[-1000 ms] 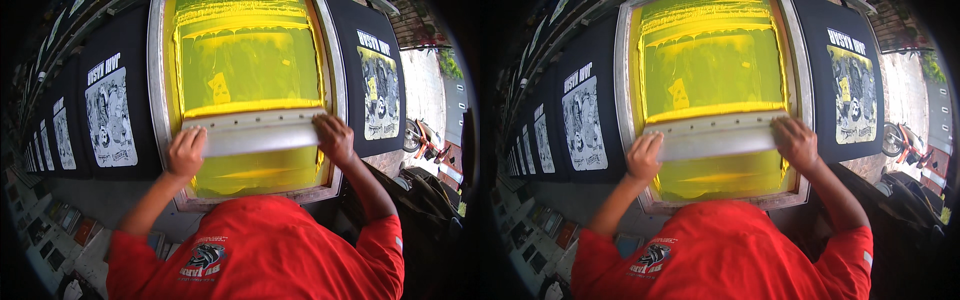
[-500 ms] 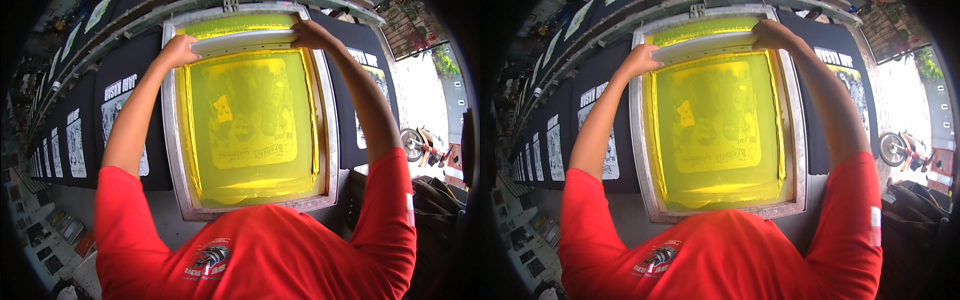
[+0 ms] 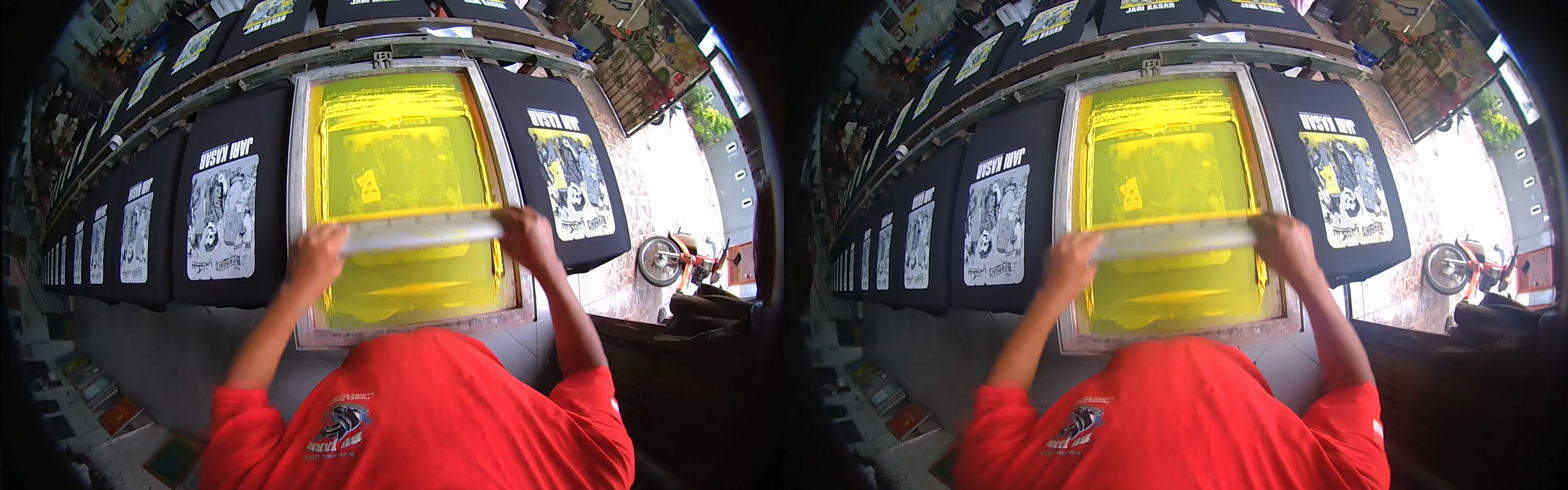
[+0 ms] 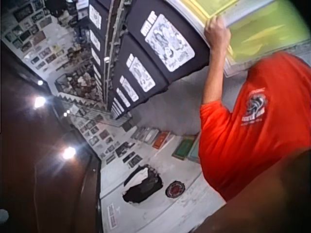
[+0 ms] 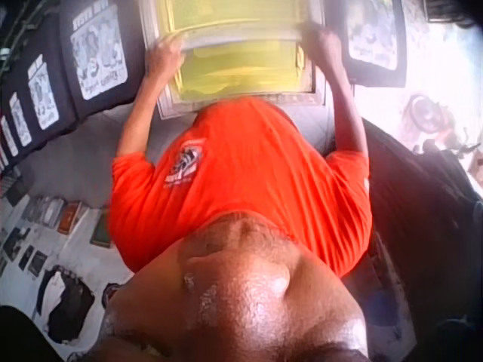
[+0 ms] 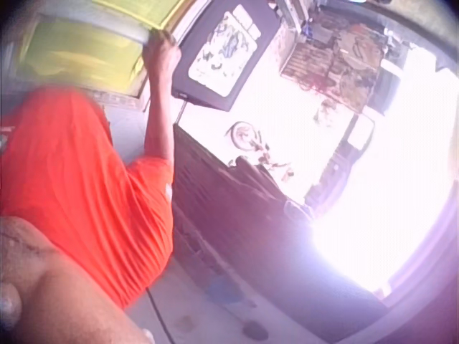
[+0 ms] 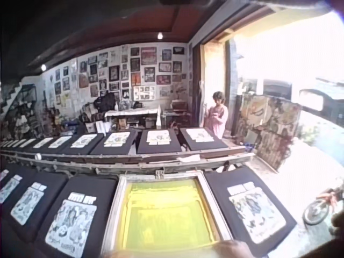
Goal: The person uses a squeegee to pull yellow ink across a screen-printing frame onto a black t-shirt. They repeatedly lift the frame, pull the squeegee, and reposition the frame to print multiple shirts in a row.
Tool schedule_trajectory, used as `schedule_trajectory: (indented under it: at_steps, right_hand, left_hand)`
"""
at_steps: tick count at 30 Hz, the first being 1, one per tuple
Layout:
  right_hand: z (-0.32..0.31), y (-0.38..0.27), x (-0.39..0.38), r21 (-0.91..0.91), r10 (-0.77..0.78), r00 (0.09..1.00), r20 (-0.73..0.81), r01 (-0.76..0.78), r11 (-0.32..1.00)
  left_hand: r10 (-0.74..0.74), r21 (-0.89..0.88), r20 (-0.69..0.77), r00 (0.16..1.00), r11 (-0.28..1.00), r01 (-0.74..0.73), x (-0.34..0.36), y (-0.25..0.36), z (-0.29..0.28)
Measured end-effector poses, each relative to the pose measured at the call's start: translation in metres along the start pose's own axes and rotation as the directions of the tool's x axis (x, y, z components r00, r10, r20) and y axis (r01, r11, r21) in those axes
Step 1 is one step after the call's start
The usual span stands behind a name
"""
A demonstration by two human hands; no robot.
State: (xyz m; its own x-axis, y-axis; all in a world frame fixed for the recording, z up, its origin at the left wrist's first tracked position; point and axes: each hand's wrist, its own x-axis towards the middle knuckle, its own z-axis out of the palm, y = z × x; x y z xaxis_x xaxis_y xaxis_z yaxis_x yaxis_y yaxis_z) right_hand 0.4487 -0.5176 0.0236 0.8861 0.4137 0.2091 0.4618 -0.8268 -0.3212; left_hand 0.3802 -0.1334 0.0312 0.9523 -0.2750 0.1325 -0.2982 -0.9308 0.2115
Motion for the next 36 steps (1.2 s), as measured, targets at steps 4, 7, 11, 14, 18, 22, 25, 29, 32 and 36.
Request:
schedule_trajectory:
  at_steps: [4, 7, 11, 14, 18, 22, 25, 29, 32, 36]
  right_hand:
    - [0.02, -0.026, -0.109, 0.056, 0.053, 0.998, -0.025, -0.052, 0.997]
    - [0.036, -0.033, -0.154, 0.028, 0.006, 0.998, -0.062, -0.004, 1.0]
    - [0.037, -0.046, -0.174, 0.069, 0.011, 1.0, -0.018, -0.01, 0.998]
    - [0.043, -0.046, -0.19, 0.107, 0.033, 0.999, -0.009, -0.032, 0.994]
    - [0.042, -0.043, -0.199, 0.214, 0.085, 0.982, -0.169, -0.048, 0.976]
    - [0.048, -0.003, -0.187, 0.301, 0.572, 0.769, -0.285, -0.495, 0.815]
    - [0.083, 0.066, -0.191, 0.396, 0.757, 0.62, 0.209, -0.761, 0.514]
    - [0.07, 0.053, -0.171, 0.406, 0.757, 0.65, 0.071, -0.712, 0.573]
    - [0.059, 0.04, -0.168, 0.376, 0.752, 0.659, -0.017, -0.693, 0.615]
    - [0.04, 0.017, -0.17, 0.372, 0.758, 0.652, 0.006, -0.705, 0.603]
  left_hand:
    - [0.023, -0.11, -0.081, 0.996, 0.993, -0.032, -0.091, 0.044, 0.026]
    - [0.007, -0.123, -0.036, 0.999, 0.992, -0.011, -0.13, 0.059, 0.042]
    - [-0.026, -0.13, -0.024, 0.999, 0.991, 0.023, -0.159, 0.066, 0.059]
    - [-0.027, -0.178, -0.03, 0.999, 0.984, 0.021, -0.167, 0.071, 0.062]
    - [-0.039, -0.171, -0.226, 0.973, 0.985, 0.0, -0.168, 0.071, 0.045]
    - [-0.6, -0.29, -0.349, 0.72, 0.8, 0.526, -0.181, 0.02, 0.072]
    - [-0.797, -0.51, 0.086, 0.598, 0.48, 0.714, -0.176, -0.02, 0.093]
    - [-0.812, -0.61, 0.119, 0.572, 0.395, 0.687, -0.171, -0.024, 0.079]
    - [-0.815, -0.52, -0.018, 0.579, 0.502, 0.691, -0.168, -0.022, 0.067]
    - [-0.813, -0.488, -0.065, 0.579, 0.532, 0.692, -0.182, -0.032, 0.056]
